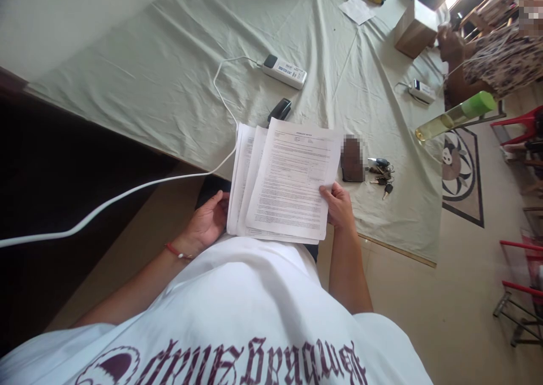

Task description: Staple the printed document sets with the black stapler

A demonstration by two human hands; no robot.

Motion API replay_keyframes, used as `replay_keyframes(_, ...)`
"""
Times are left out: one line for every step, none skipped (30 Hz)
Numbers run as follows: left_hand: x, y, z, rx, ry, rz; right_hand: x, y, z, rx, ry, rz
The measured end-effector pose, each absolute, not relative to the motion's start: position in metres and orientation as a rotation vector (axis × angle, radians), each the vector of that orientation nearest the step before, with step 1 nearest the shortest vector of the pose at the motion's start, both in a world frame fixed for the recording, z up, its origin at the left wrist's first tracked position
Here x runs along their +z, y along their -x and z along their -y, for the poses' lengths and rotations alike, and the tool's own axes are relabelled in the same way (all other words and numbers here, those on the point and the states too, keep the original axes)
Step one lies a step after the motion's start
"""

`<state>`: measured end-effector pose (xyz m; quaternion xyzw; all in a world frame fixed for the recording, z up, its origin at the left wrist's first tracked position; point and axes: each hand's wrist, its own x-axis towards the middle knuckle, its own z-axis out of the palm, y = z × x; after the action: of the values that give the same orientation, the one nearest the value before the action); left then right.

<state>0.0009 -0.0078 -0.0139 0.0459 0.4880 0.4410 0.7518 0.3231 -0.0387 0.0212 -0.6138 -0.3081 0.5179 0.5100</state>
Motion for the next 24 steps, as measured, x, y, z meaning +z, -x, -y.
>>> replay_keyframes(-0.012,-0.002,0.009,0.936,-0.119,-1.046,0.021,-0.323,0.039,1.251,1.473,0.743)
replay_keyframes(-0.010,-0.003,0.010,0.914,-0.135,-1.031,0.020,-0.323,0.038,1.254,1.471,0.745)
replay_keyframes(-0.009,-0.004,0.011,0.902,-0.150,-1.024,0.020,-0.323,0.038,1.256,1.472,0.750)
replay_keyframes(-0.007,-0.005,0.012,0.900,-0.163,-1.025,0.019,-0.323,0.038,1.256,1.477,0.756)
replay_keyframes(-0.006,-0.006,0.012,0.904,-0.178,-1.036,0.019,-0.323,0.038,1.256,1.483,0.762)
replay_keyframes(-0.005,-0.007,0.013,0.909,-0.195,-1.051,0.019,-0.322,0.038,1.256,1.487,0.767)
replay_keyframes(-0.005,-0.007,0.013,0.915,-0.213,-1.067,0.019,-0.322,0.038,1.256,1.489,0.771)
replay_keyframes(-0.005,-0.007,0.013,0.916,-0.230,-1.078,0.019,-0.322,0.037,1.257,1.489,0.773)
replay_keyframes(-0.004,-0.007,0.013,0.914,-0.245,-1.085,0.019,-0.322,0.037,1.259,1.487,0.775)
replay_keyframes(-0.004,-0.007,0.013,0.910,-0.259,-1.089,0.019,-0.322,0.037,1.260,1.484,0.777)
replay_keyframes(-0.004,-0.006,0.013,0.906,-0.272,-1.093,0.019,-0.322,0.037,1.260,1.481,0.779)
replay_keyframes(-0.004,-0.006,0.013,0.905,-0.285,-1.098,0.019,-0.322,0.038,1.259,1.479,0.780)
replay_keyframes(-0.004,-0.006,0.013,0.906,-0.299,-1.104,0.019,-0.322,0.038,1.257,1.478,0.780)
replay_keyframes(-0.004,-0.006,0.014,0.908,-0.313,-1.111,0.019,-0.322,0.038,1.256,1.479,0.782)
replay_keyframes(-0.005,-0.006,0.014,0.909,-0.322,-1.119,0.019,-0.322,0.037,1.256,1.482,0.786)
replay_keyframes(-0.005,-0.006,0.014,0.908,-0.325,-1.125,0.019,-0.322,0.037,1.255,1.488,0.792)
replay_keyframes(-0.006,-0.006,0.014,0.905,-0.323,-1.130,0.019,-0.322,0.037,1.251,1.495,0.798)
replay_keyframes(-0.006,-0.006,0.014,0.900,-0.318,-1.133,0.018,-0.322,0.037,1.246,1.504,0.806)
replay_keyframes(-0.007,-0.006,0.013,0.895,-0.315,-1.135,0.017,-0.322,0.036,1.236,1.512,0.812)
replay_keyframes(-0.008,-0.006,0.013,0.895,-0.314,-1.136,0.016,-0.322,0.036,1.220,1.520,0.816)
replay_keyframes(-0.009,-0.006,0.013,0.899,-0.317,-1.139,0.015,-0.322,0.036,1.201,1.531,0.818)
replay_keyframes(-0.010,-0.006,0.013,0.905,-0.320,-1.144,0.013,-0.321,0.036,1.182,1.546,0.821)
replay_keyframes(-0.011,-0.006,0.012,0.912,-0.322,-1.152,0.011,-0.321,0.036,1.164,1.563,0.826)
replay_keyframes(-0.011,-0.006,0.012,0.921,-0.320,-1.160,0.010,-0.321,0.036,1.148,1.581,0.831)
